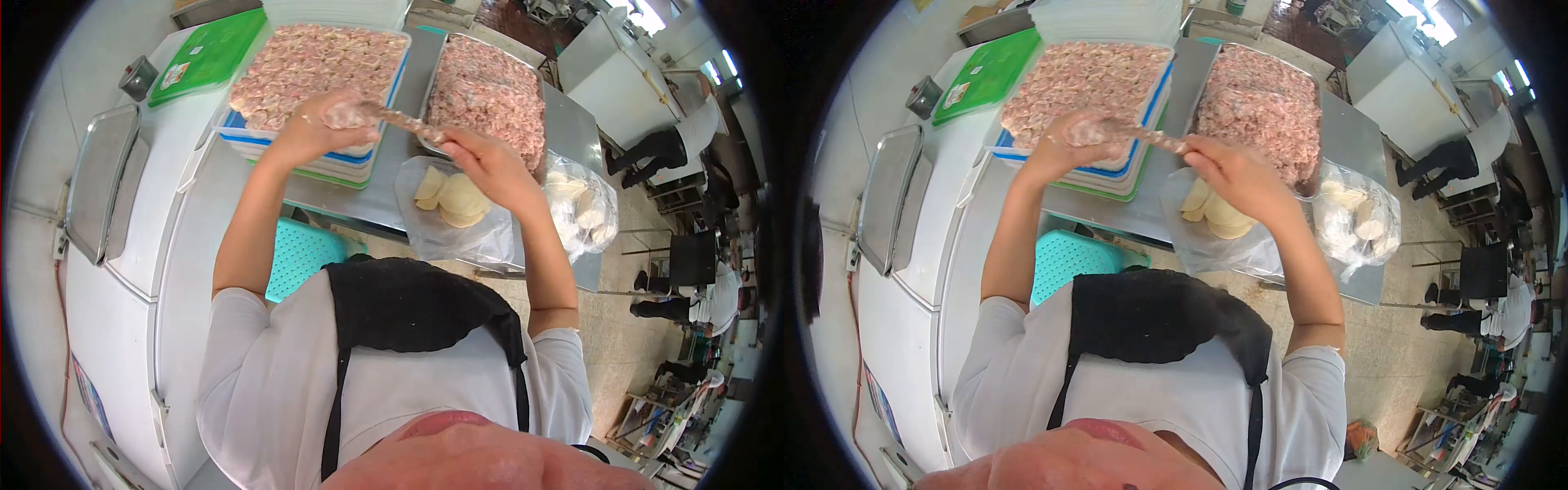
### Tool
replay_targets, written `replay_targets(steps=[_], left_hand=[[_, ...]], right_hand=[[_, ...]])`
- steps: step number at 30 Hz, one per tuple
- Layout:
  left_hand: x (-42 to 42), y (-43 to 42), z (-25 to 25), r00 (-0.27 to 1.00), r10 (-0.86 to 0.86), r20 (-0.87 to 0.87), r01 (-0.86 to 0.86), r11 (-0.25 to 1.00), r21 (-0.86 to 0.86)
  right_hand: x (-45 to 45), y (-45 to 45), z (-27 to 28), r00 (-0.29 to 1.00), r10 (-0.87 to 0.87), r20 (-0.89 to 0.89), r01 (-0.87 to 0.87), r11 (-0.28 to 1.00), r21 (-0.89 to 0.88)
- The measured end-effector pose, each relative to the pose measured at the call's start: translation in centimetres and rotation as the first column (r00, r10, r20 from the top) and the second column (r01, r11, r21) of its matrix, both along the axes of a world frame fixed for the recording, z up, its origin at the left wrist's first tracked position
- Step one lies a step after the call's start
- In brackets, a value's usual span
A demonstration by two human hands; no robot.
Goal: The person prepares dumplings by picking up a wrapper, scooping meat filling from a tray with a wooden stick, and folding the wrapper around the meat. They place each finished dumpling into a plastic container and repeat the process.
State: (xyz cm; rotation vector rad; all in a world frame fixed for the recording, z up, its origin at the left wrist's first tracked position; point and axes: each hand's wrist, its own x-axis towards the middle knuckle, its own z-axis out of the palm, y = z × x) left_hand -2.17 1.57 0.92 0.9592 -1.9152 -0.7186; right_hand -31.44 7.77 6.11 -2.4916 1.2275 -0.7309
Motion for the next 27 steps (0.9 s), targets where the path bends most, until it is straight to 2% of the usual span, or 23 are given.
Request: replay_targets(steps=[1, 2, 3, 5, 6, 7, 8, 9, 10, 11, 12, 13, 15, 17, 18, 20, 21, 23, 24, 26, 27], left_hand=[[1.7, 0.5, 1.2, 1.0, 0.009, 0.006, -0.009, 1.0, 0.002], [3.6, 1.1, 3.1, 0.999, 0.031, 0.027, -0.033, 0.996, 0.089], [5.6, 1.5, 4.2, 0.998, 0.05, 0.049, -0.058, 0.983, 0.174], [10.3, 0.4, 3.2, 0.981, 0.105, -0.161, -0.062, 0.966, 0.252], [12.5, 0.1, 2.9, 0.982, 0.107, -0.154, -0.065, 0.965, 0.254], [14.3, 0.0, 2.7, 0.961, 0.271, 0.051, -0.275, 0.952, 0.132], [15.4, -0.2, 2.5, 0.868, 0.441, 0.229, -0.446, 0.894, -0.031], [15.7, -0.4, 2.8, 0.866, 0.442, 0.234, -0.447, 0.894, -0.03], [16.0, -0.5, 3.5, 0.794, 0.445, 0.415, -0.481, 0.877, -0.022], [16.2, -0.6, 3.9, 0.692, 0.428, 0.581, -0.513, 0.858, -0.02], [16.3, -0.7, 4.1, 0.69, 0.427, 0.585, -0.514, 0.858, -0.02], [16.0, -0.8, 4.2, 0.683, 0.409, 0.605, -0.479, 0.876, -0.051], [15.5, -1.2, 4.5, 0.673, 0.388, 0.63, -0.44, 0.895, -0.08], [15.2, -2.2, 4.9, 0.599, 0.288, 0.747, -0.49, 0.87, 0.058], [15.2, -2.5, 4.4, 0.597, 0.286, 0.75, -0.489, 0.87, 0.058], [15.6, -3.2, 2.9, 0.703, 0.267, 0.659, -0.362, 0.932, 0.008], [16.0, -3.5, 2.8, 0.699, 0.265, 0.664, -0.362, 0.932, 0.008], [16.8, -4.2, 2.8, 0.763, 0.128, 0.634, -0.253, 0.961, 0.111], [16.5, -4.1, 3.4, 0.76, 0.129, 0.637, -0.256, 0.96, 0.112], [15.6, -4.0, 5.0, 0.738, 0.063, 0.671, -0.388, 0.854, 0.346], [15.4, -4.1, 4.9, 0.736, 0.066, 0.673, -0.393, 0.852, 0.346]], right_hand=[[-0.1, -0.1, -0.2, 0.997, -0.032, 0.07, 0.027, 0.997, 0.075], [-0.4, -0.3, -0.4, 0.988, -0.07, 0.139, 0.049, 0.987, 0.152], [-1.1, -0.4, -1.5, 0.981, -0.108, 0.162, 0.082, 0.984, 0.157], [-2.9, -0.1, -3.6, 0.968, -0.162, 0.189, 0.124, 0.972, 0.198], [-3.8, 0.1, -4.5, 0.953, -0.222, 0.207, 0.172, 0.957, 0.235], [-4.8, 0.5, -5.5, 0.952, -0.222, 0.212, 0.17, 0.956, 0.239], [-5.8, 0.9, -6.5, 0.923, -0.288, 0.254, 0.218, 0.937, 0.272], [-6.7, 1.3, -7.2, 0.889, -0.353, 0.293, 0.262, 0.915, 0.306], [-7.6, 1.8, -7.9, 0.888, -0.352, 0.296, 0.26, 0.915, 0.31], [-8.5, 2.3, -8.5, 0.832, -0.45, 0.324, 0.298, 0.856, 0.422], [-9.0, 2.8, -8.9, 0.767, -0.545, 0.338, 0.324, 0.784, 0.529], [-9.2, 3.3, -9.3, 0.766, -0.546, 0.34, 0.321, 0.783, 0.532], [-9.4, 4.1, -9.9, 0.661, -0.631, 0.406, 0.319, 0.726, 0.609], [-9.1, 4.7, -10.1, 0.628, -0.655, 0.421, 0.323, 0.711, 0.625], [-9.0, 4.7, -10.2, 0.597, -0.674, 0.435, 0.328, 0.7, 0.635], [-8.9, 4.6, -10.7, 0.595, -0.672, 0.441, 0.327, 0.704, 0.631], [-8.8, 4.5, -10.9, 0.597, -0.668, 0.445, 0.328, 0.709, 0.624], [-8.8, 4.3, -10.9, 0.606, -0.665, 0.437, 0.323, 0.707, 0.629], [-8.8, 4.1, -10.8, 0.618, -0.661, 0.426, 0.321, 0.707, 0.631], [-8.8, 3.7, -10.5, 0.626, -0.652, 0.427, 0.304, 0.709, 0.637], [-8.8, 3.5, -10.5, 0.632, -0.646, 0.428, 0.292, 0.711, 0.64]])
